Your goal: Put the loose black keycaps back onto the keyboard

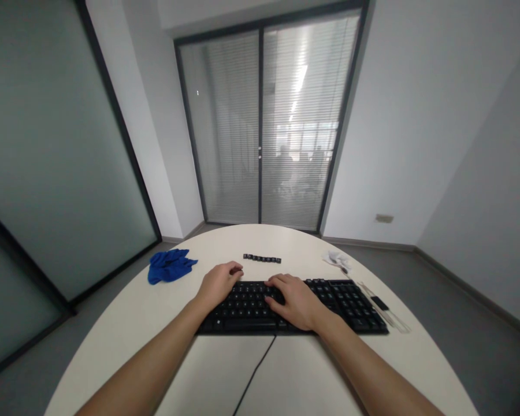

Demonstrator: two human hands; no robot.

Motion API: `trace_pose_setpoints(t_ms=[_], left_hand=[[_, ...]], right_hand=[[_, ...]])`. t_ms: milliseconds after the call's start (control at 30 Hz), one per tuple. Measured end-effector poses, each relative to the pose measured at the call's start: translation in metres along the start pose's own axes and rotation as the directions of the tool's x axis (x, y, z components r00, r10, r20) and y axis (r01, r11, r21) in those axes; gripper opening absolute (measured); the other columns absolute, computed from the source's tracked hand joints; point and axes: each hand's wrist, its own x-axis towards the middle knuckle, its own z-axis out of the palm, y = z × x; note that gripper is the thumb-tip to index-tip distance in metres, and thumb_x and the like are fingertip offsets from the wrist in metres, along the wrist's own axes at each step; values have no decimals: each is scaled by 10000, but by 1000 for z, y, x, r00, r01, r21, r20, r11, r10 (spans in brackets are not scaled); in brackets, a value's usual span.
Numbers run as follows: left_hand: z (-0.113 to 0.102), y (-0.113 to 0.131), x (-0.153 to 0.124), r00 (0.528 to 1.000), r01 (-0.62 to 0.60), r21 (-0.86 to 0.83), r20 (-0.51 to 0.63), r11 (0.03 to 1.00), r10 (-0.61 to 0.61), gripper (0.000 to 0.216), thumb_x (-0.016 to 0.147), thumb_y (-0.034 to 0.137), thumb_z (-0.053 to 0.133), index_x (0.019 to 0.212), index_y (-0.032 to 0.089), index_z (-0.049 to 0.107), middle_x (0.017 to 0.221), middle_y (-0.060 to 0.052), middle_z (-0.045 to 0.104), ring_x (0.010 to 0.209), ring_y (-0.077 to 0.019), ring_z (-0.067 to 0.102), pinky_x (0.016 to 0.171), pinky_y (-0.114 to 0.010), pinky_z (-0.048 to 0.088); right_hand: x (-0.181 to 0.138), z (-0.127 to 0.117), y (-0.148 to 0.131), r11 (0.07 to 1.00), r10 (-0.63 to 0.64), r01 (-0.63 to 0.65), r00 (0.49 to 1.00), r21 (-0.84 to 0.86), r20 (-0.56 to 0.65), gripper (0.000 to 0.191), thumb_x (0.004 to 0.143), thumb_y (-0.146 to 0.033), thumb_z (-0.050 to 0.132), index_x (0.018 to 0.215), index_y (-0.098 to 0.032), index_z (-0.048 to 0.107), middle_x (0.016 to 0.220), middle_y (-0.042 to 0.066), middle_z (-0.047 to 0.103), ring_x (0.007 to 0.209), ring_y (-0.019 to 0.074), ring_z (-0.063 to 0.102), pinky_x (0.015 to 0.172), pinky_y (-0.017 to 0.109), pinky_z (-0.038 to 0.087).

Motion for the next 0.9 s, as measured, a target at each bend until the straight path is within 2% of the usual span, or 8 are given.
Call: trace_pose_setpoints(t_ms=[100,200,533,900], left_hand=[[4,-4,-14,999,-20,-166,-39,986,14,217,944,341,553,1047,274,731,1076,10,767,1011,-194,696,900,-270,503],[10,-10,-16,998,-34,-275,-53,961,20,213,933,338,569,1024,270,750,1099,13,765,1047,-208,688,967,-287,489],[13,-12,-14,998,-69,-210,-5,975,70,250,950,360,570,1090,299,768,1149,17,759,1100,-224,677,980,-310,479],[10,-9,-18,989,-145,-195,-29,970,142,214,936,314,603,1054,278,778,1128,3,759,1059,-211,676,964,-304,488]], right_hand=[[0,0,-1,1000,-1,1,1000,-2,0,311,916,-381,602,1160,-195,652,1151,93,692,1078,263,607,972,393,440],[0,-1,-3,1000,0,0,1000,-1,5,307,917,-372,596,1164,-199,650,1156,92,693,1080,266,608,979,404,440],[1,-3,-6,1000,13,-13,1000,16,9,296,913,-352,598,1167,-206,645,1155,92,693,1078,263,611,980,406,444],[2,-3,-5,1000,18,-18,1000,24,21,295,915,-364,599,1161,-210,648,1153,91,698,1065,267,620,975,415,453]])
